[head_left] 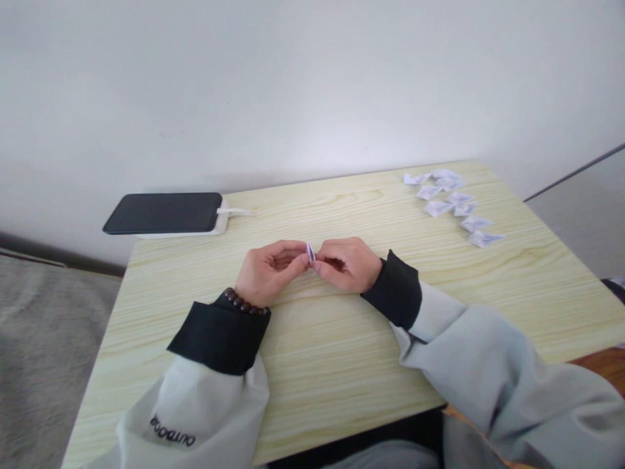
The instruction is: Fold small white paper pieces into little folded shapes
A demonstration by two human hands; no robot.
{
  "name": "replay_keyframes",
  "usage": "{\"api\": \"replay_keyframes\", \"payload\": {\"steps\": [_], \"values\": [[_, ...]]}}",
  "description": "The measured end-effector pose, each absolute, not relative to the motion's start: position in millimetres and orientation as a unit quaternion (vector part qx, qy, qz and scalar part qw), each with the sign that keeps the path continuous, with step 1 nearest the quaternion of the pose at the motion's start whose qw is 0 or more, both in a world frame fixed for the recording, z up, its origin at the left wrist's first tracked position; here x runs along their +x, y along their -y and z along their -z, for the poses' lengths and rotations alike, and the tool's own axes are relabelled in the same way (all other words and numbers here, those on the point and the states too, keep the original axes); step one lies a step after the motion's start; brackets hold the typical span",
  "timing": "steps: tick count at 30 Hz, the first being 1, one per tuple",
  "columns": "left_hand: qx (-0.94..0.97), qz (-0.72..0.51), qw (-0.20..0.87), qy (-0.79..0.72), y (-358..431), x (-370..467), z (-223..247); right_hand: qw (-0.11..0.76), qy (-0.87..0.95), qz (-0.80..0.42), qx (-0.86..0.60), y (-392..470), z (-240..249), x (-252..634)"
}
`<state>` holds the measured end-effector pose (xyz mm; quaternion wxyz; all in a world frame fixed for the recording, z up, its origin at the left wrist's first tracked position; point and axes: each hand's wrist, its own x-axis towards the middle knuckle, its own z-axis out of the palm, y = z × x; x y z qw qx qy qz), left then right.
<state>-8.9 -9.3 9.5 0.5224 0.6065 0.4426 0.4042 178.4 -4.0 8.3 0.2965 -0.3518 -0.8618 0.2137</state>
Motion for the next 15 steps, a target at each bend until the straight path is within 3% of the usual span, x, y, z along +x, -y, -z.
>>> {"api": "replay_keyframes", "payload": {"steps": [9,15], "values": [[0.689,-0.394,0.388,-0.468,12.4,-5.2,-15.1,0.243,0.827,-0.095,-0.497,10.0,-10.0,168.9],[0.702,-0.377,0.385,-0.465,12.2,-4.0,-15.5,0.213,0.849,-0.077,-0.477,6.8,-7.0,169.6]]}}
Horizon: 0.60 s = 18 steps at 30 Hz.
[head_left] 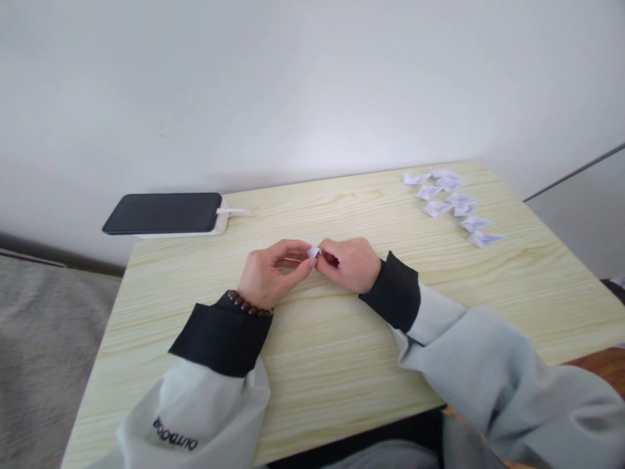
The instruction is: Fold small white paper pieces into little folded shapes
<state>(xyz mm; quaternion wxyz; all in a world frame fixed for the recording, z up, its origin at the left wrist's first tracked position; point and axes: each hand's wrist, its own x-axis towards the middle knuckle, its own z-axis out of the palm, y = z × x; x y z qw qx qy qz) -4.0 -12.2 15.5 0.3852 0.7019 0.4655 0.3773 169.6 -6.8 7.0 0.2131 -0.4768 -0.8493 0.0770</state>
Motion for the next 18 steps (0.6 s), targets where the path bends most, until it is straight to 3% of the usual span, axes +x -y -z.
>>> {"api": "replay_keyframes", "payload": {"steps": [12,18], "values": [[0.742,-0.38,0.23,-0.502,15.8,2.0,-9.4,0.278,0.85,-0.1,-0.436,5.3,-4.1,166.7],[0.678,-0.433,0.329,-0.494,15.8,5.9,-8.2,0.365,0.815,-0.163,-0.42,6.4,-5.7,167.1]]}}
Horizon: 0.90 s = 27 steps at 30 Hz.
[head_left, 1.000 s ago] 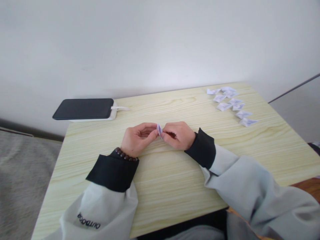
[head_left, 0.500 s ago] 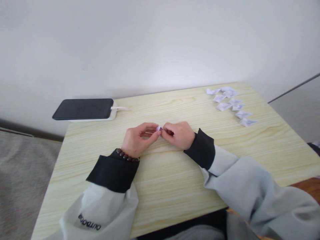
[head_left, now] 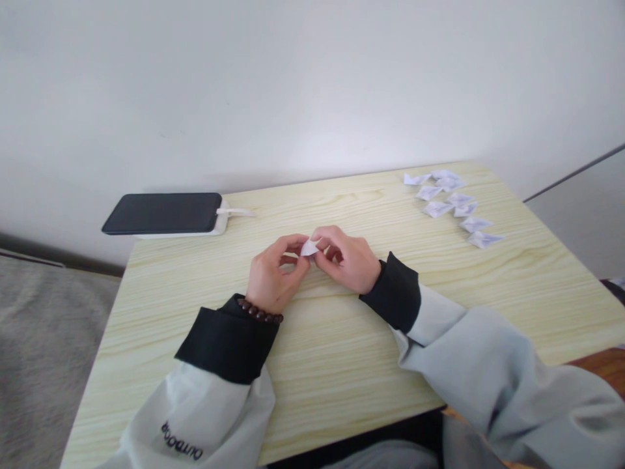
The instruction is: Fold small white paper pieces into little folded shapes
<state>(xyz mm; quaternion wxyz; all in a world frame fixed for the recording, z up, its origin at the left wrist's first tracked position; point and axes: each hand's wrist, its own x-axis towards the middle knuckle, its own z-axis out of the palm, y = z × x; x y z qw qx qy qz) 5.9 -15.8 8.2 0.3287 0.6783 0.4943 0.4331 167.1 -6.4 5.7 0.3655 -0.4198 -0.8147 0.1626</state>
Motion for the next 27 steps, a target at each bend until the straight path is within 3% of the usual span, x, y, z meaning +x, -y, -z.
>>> {"api": "replay_keyframes", "payload": {"steps": [6,12,17,21,27], "values": [[0.527,-0.462,0.556,-0.446,11.3,3.0,-6.6,0.442,0.825,-0.133,-0.325,4.5,-5.7,170.5],[0.445,-0.46,0.644,-0.42,7.6,-2.7,-10.5,0.441,0.827,-0.12,-0.326,2.6,-3.7,173.4],[0.461,-0.453,0.624,-0.439,7.2,-4.1,-8.1,0.451,0.828,-0.117,-0.312,2.2,-2.1,174.1],[0.498,-0.445,0.591,-0.453,5.2,-5.5,-2.1,0.433,0.804,-0.216,-0.345,3.7,-3.6,175.4],[0.504,-0.473,0.559,-0.458,5.0,-3.4,-1.8,0.313,0.83,-0.23,-0.401,2.6,-8.9,173.7]]}}
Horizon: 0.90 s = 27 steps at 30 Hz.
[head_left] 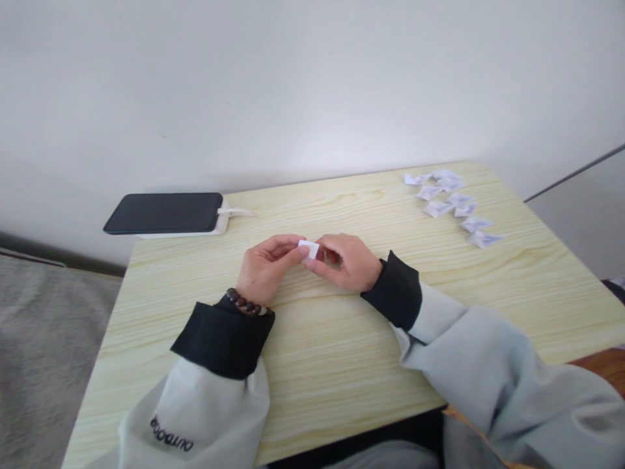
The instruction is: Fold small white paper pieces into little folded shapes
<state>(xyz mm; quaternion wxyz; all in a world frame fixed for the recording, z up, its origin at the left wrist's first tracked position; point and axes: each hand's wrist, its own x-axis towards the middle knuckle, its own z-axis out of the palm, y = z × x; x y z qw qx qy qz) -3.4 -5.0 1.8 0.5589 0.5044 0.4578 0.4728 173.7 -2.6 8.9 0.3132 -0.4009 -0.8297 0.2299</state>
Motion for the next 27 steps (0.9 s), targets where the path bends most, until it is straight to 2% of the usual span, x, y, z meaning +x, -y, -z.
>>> {"api": "replay_keyframes", "payload": {"steps": [10,15,27], "values": [[0.491,-0.476,0.552,-0.477,7.7,-1.2,-5.2,0.325,0.841,-0.28,-0.329,-2.6,-6.6,174.6],[0.503,-0.467,0.561,-0.463,6.1,-2.6,-7.2,0.31,0.841,-0.284,-0.339,-2.5,-6.4,175.2],[0.575,-0.44,0.461,-0.513,8.0,-1.2,-8.3,0.254,0.9,-0.173,-0.309,-0.4,-3.9,171.8]]}}
